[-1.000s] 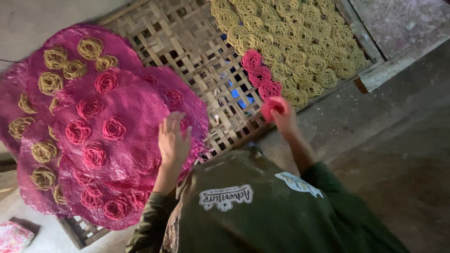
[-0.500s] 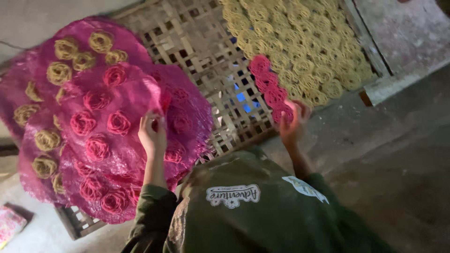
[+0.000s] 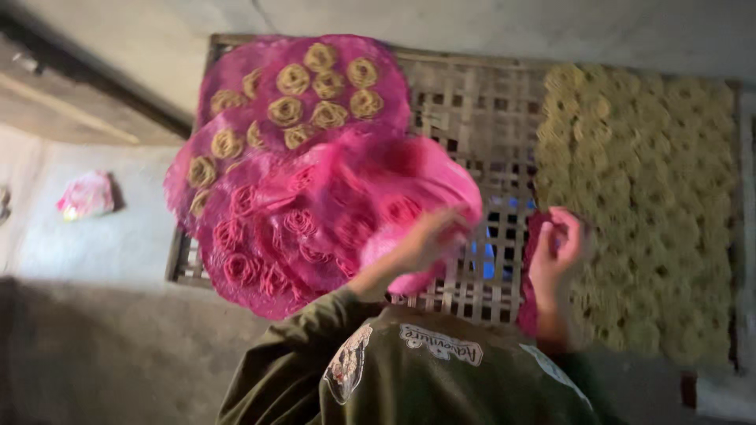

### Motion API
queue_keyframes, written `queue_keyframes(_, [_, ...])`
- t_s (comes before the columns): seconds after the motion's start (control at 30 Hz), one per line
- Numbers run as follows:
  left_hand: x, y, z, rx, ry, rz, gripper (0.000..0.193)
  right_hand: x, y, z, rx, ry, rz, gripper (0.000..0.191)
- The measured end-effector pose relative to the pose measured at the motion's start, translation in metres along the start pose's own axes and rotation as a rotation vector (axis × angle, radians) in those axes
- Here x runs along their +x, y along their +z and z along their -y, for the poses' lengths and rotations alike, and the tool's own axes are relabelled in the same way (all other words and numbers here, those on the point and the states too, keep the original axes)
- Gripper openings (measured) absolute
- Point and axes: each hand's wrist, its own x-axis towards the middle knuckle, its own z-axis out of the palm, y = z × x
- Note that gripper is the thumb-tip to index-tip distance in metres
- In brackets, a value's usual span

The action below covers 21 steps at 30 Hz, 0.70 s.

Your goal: The person carries a tray of pink noodle nests from a steamer pot to a bamboo drying rack. They peel the noodle nests off a plastic sheet one at a time and arrange them in rows on the bamboo rack alongside yellow noodle nests, occasionally lifting and repositioning the plastic sheet to free more nests.

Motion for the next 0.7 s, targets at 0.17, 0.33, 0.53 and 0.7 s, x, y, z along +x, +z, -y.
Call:
queue_keyframes(0.17, [-0.004, -0.018, -0.009, 0.196, -0.346, -0.152, 0.048, 0.047, 0.081, -0.012, 0.036, -0.085, 0.412, 0.021])
queue_keyframes(0.33, [-0.033, -0.096, 0.023, 0.672, -0.491, -0.769, 0.047, 0.087, 0.158, -0.016, 0.027, -0.236, 0.567, 0.037])
queue_keyframes(0.53, [-0.042, -0.155, 0.066, 0.945, -0.658, -0.667, 0.069, 0.128, 0.22, 0.004, -0.094, -0.382, 0.593, 0.043])
queue_keyframes(0.7, [-0.036, -0.231, 0.082, 0.77, -1.067, -0.4, 0.051, 0.135, 0.25, 0.021, -0.167, -0.445, 0.797, 0.044])
